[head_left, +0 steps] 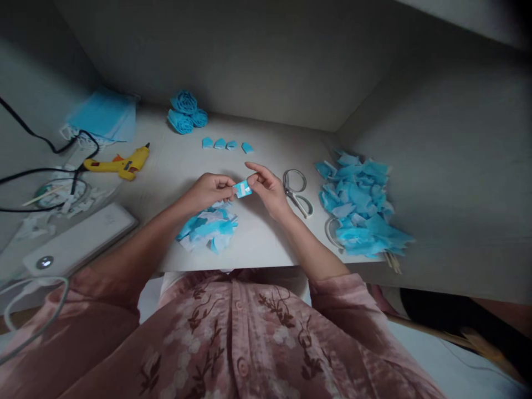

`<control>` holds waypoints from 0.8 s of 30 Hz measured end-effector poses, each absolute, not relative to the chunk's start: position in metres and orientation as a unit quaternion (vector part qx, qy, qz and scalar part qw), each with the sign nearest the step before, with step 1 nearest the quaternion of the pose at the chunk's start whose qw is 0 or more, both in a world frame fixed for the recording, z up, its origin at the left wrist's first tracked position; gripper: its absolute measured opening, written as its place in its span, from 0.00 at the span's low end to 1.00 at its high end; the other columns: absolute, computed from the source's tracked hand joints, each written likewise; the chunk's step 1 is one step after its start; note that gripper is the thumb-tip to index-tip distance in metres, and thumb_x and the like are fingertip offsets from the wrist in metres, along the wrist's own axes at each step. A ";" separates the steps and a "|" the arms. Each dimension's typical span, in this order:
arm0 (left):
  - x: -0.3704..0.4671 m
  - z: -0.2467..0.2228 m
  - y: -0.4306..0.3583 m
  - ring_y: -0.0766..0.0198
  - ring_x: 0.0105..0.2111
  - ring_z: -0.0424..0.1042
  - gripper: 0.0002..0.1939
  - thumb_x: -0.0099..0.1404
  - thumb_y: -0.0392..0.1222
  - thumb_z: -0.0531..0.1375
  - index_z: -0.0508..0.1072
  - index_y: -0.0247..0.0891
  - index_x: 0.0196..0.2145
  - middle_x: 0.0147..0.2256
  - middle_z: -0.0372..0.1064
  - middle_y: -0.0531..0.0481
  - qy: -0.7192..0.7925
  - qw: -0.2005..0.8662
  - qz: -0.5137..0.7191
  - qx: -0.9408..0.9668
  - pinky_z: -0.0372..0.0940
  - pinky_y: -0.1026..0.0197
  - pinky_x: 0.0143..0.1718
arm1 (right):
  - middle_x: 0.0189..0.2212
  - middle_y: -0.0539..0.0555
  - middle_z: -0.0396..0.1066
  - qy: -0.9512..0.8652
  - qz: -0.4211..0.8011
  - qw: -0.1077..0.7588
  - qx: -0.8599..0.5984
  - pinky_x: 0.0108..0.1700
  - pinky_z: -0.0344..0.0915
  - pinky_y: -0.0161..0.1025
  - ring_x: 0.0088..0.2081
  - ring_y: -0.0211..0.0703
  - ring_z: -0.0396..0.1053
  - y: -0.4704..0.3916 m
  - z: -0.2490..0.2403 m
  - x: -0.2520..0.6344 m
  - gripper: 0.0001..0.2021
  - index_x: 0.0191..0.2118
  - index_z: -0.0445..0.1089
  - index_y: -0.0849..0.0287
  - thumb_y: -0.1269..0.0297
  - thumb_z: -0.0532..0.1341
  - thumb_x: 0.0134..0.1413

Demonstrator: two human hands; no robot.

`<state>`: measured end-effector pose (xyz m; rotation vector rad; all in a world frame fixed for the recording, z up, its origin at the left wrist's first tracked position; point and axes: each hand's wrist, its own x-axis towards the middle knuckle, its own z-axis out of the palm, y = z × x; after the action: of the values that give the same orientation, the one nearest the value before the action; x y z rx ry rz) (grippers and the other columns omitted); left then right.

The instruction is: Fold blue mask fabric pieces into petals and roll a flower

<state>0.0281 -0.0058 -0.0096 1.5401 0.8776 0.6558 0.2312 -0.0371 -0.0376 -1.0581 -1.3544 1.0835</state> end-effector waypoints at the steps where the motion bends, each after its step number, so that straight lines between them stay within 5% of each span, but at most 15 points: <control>1: 0.028 -0.010 -0.006 0.69 0.23 0.66 0.12 0.54 0.48 0.67 0.75 0.37 0.26 0.23 0.72 0.51 0.381 0.585 0.284 0.658 0.61 0.66 0.28 | 0.35 0.51 0.74 -0.557 0.455 0.531 -0.449 0.45 0.71 0.42 0.36 0.40 0.70 -0.037 -0.036 0.233 0.28 0.58 0.72 0.52 0.43 0.66 0.58; 6: 0.030 -0.011 -0.005 0.69 0.21 0.64 0.13 0.53 0.50 0.67 0.74 0.38 0.28 0.23 0.71 0.53 0.400 0.575 0.319 0.638 0.60 0.65 0.26 | 0.37 0.52 0.75 -0.513 0.524 0.531 -0.426 0.41 0.75 0.40 0.37 0.39 0.72 -0.033 -0.032 0.241 0.31 0.61 0.71 0.53 0.40 0.65 0.57; 10: 0.032 -0.014 -0.006 0.69 0.21 0.65 0.14 0.53 0.52 0.67 0.73 0.38 0.27 0.23 0.71 0.52 0.400 0.577 0.312 0.641 0.60 0.65 0.26 | 0.32 0.47 0.71 -0.526 0.580 0.492 -0.381 0.36 0.74 0.35 0.34 0.37 0.70 -0.029 -0.037 0.240 0.34 0.59 0.72 0.53 0.51 0.75 0.46; 14: 0.028 -0.012 -0.002 0.69 0.24 0.66 0.15 0.57 0.53 0.65 0.76 0.36 0.28 0.26 0.74 0.49 0.387 0.569 0.298 0.662 0.60 0.65 0.28 | 0.32 0.46 0.70 -0.523 0.585 0.505 -0.360 0.37 0.74 0.33 0.33 0.35 0.69 -0.028 -0.038 0.239 0.31 0.59 0.72 0.53 0.58 0.74 0.48; 19: 0.013 0.004 0.006 0.66 0.26 0.70 0.22 0.57 0.53 0.67 0.79 0.34 0.42 0.31 0.77 0.47 0.407 0.541 0.376 0.633 0.61 0.64 0.28 | 0.32 0.46 0.70 -0.520 0.535 0.545 -0.382 0.37 0.76 0.35 0.34 0.36 0.70 -0.023 -0.036 0.256 0.28 0.57 0.73 0.53 0.61 0.71 0.49; 24: 0.005 0.028 0.004 0.66 0.26 0.70 0.19 0.58 0.52 0.66 0.79 0.34 0.40 0.30 0.76 0.47 0.402 0.510 0.425 0.631 0.63 0.63 0.29 | 0.34 0.50 0.73 -0.555 0.392 0.532 -0.505 0.38 0.76 0.35 0.36 0.37 0.75 0.008 -0.035 0.283 0.25 0.62 0.70 0.56 0.64 0.61 0.58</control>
<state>0.0051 0.0039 0.0275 1.5182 0.9678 1.0233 0.2832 0.0081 -0.0353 -1.2056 -1.3241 0.9348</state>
